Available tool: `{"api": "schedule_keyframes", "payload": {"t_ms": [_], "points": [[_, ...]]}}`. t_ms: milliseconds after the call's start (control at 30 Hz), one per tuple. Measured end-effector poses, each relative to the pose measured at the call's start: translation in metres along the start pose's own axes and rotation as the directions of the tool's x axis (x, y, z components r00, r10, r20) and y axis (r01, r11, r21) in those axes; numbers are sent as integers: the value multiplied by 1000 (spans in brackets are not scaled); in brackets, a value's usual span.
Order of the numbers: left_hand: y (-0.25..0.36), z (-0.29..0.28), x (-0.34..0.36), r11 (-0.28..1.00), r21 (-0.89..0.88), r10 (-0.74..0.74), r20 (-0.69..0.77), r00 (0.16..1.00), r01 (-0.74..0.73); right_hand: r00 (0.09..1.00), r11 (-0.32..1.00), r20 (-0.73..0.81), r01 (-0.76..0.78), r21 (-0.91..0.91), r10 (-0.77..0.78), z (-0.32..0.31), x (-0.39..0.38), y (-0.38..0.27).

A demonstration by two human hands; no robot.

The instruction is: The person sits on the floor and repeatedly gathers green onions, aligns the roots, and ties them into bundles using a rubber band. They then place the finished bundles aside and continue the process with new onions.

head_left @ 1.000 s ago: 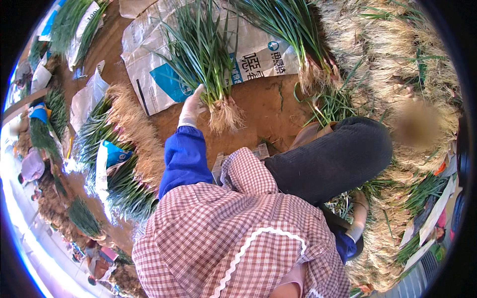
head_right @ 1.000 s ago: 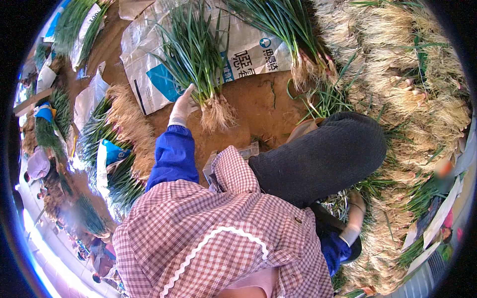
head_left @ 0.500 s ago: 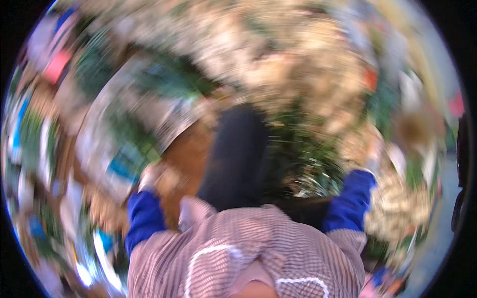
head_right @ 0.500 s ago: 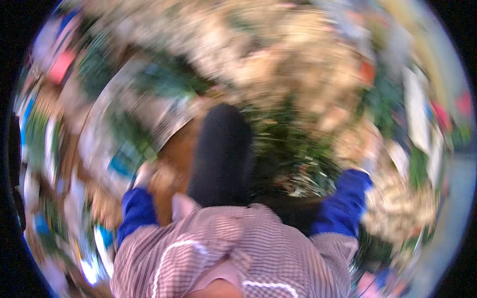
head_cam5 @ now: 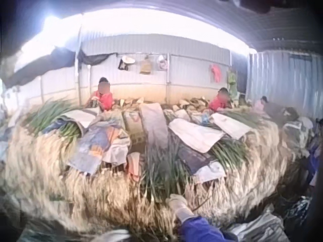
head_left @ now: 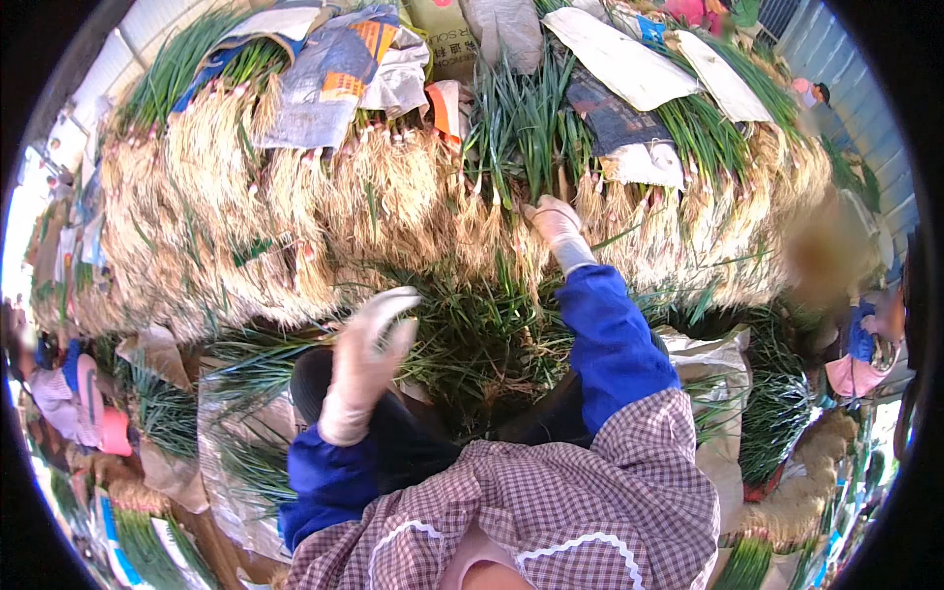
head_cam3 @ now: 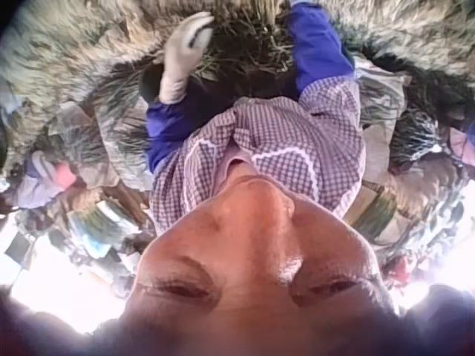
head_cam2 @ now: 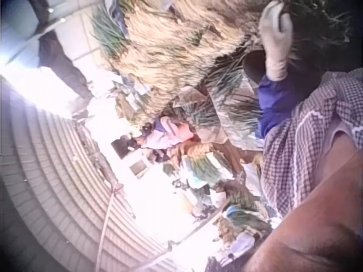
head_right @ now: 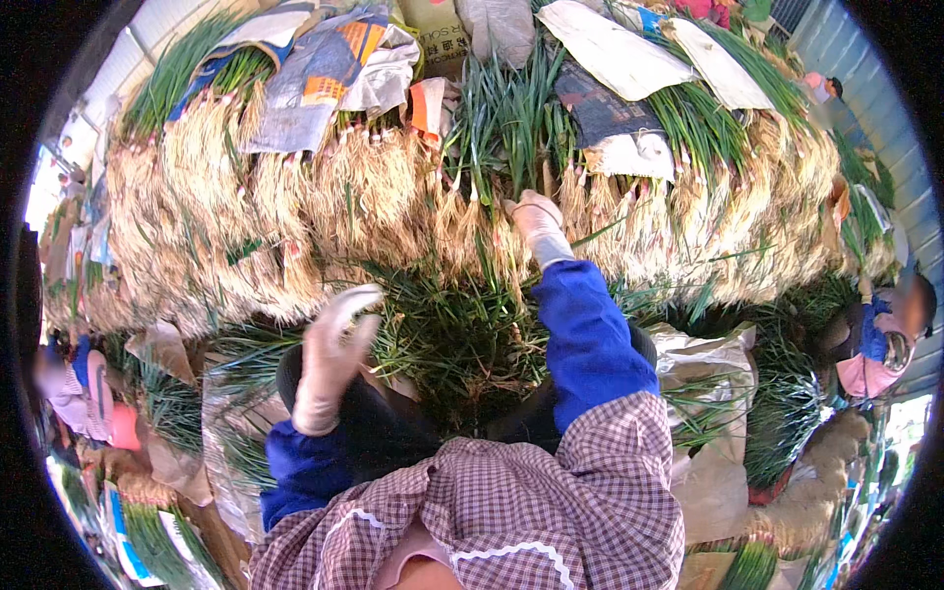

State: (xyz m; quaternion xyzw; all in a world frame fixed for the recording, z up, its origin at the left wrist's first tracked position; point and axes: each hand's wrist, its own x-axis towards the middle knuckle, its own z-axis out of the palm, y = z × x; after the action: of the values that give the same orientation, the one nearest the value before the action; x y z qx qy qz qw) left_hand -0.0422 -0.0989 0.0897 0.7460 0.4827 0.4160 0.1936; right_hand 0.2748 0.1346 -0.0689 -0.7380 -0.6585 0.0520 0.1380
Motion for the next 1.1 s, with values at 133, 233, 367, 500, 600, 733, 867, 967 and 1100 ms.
{"api": "schedule_keyframes", "payload": {"t_ms": [133,233,367,500,600,733,867,967,1100], "points": [[-2,66,30,974,-207,103,69,992,-87,998,519,0,35,854,-69,-20,11,20],[-26,136,30,857,-499,-149,-9,989,125,976,468,213,-166,868,-49,-131,-68,-46],[-11,160,14,460,-711,-364,396,843,532,935,456,179,-20,890,-307,-107,-61,-38],[-51,196,-56,183,-794,-463,451,763,580,984,985,89,-158,68,152,-13,21,-10],[-69,162,-62,775,121,-447,798,404,620,998,753,61,-19,658,-28,-67,18,-17],[-46,128,-4,804,-140,-322,715,620,578,994,380,104,-88,921,-21,-84,-9,30],[-37,127,27,586,-577,-270,523,808,569,989,-23,114,-116,993,-91,-66,-101,-5],[-59,176,17,176,-762,-290,565,772,624,922,901,-186,376,217,-340,-44,-174,-32],[-55,189,-9,-194,-798,-306,602,738,571,982,826,-182,139,547,-44,-25,-193,-22]]}}
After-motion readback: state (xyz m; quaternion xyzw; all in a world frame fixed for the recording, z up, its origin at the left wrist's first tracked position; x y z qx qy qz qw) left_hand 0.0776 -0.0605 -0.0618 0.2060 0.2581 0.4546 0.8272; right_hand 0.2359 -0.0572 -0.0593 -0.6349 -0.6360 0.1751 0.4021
